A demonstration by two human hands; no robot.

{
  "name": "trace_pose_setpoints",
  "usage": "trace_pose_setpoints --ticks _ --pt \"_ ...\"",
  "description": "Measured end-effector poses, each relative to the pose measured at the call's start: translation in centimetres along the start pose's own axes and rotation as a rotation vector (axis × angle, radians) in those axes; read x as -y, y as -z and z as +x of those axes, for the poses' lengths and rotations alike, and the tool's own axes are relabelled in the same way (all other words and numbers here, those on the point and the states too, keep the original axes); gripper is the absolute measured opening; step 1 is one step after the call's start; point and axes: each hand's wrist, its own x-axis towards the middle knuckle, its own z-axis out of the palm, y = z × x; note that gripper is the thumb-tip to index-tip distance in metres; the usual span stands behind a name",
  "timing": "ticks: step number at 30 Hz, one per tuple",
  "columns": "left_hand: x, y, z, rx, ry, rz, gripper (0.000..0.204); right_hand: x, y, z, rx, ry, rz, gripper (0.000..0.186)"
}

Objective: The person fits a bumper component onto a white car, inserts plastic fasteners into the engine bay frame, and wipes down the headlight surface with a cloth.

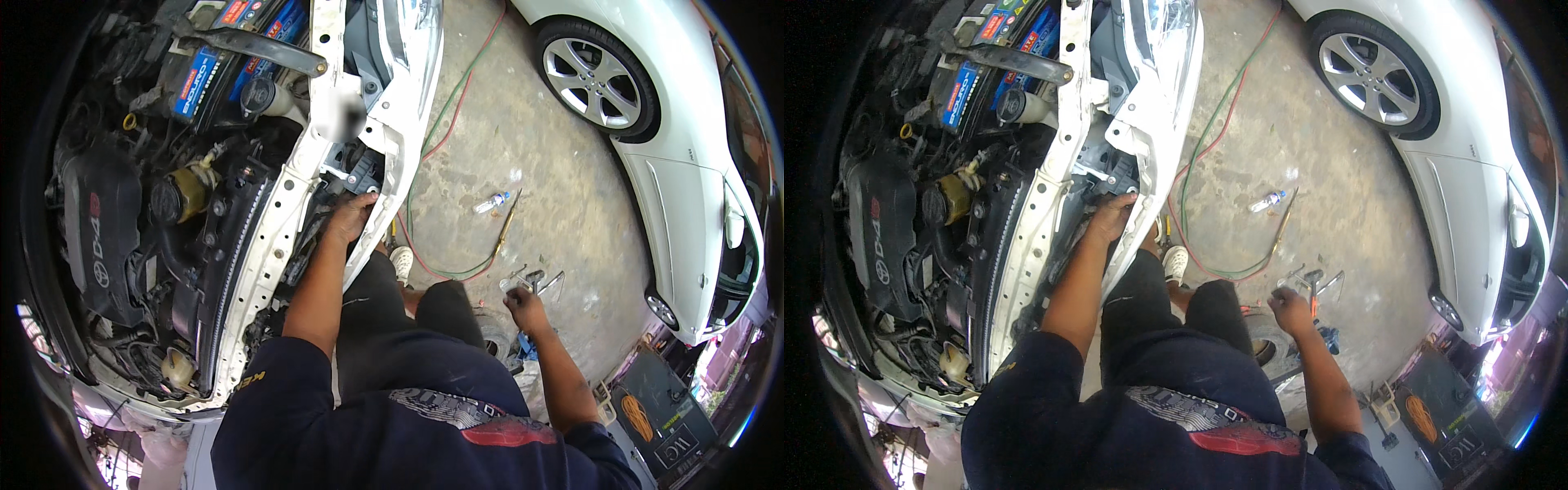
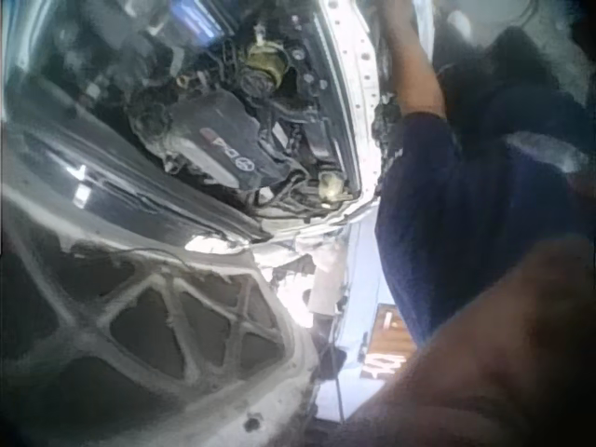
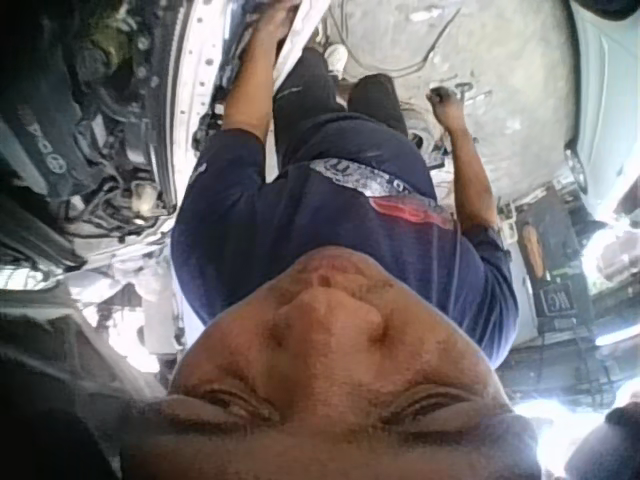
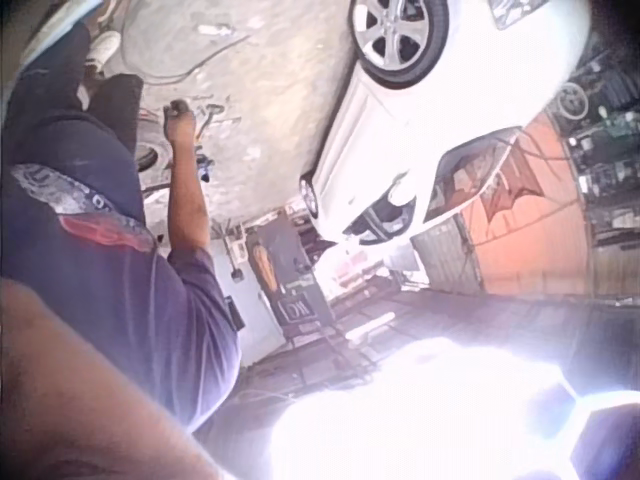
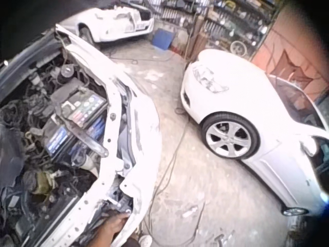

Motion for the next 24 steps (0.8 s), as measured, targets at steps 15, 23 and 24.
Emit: trace_pose_setpoints --ticks 15,23,24 --pt "-1.1 -1.4 -1.2 0.015 0.015 -0.075 0.022 9.4 0.9 3.5 0.154 0.067 0.116 0.034" --pt "-1.9 -1.4 -1.6 -0.178 -0.041 0.015 0.038 7.8 -0.6 5.5 0.177 0.100 0.157 0.034" --pt "-2.1 -2.5 -2.1 -0.253 -0.041 0.103 0.036 7.5 -1.0 5.8 0.161 0.113 0.148 0.034"
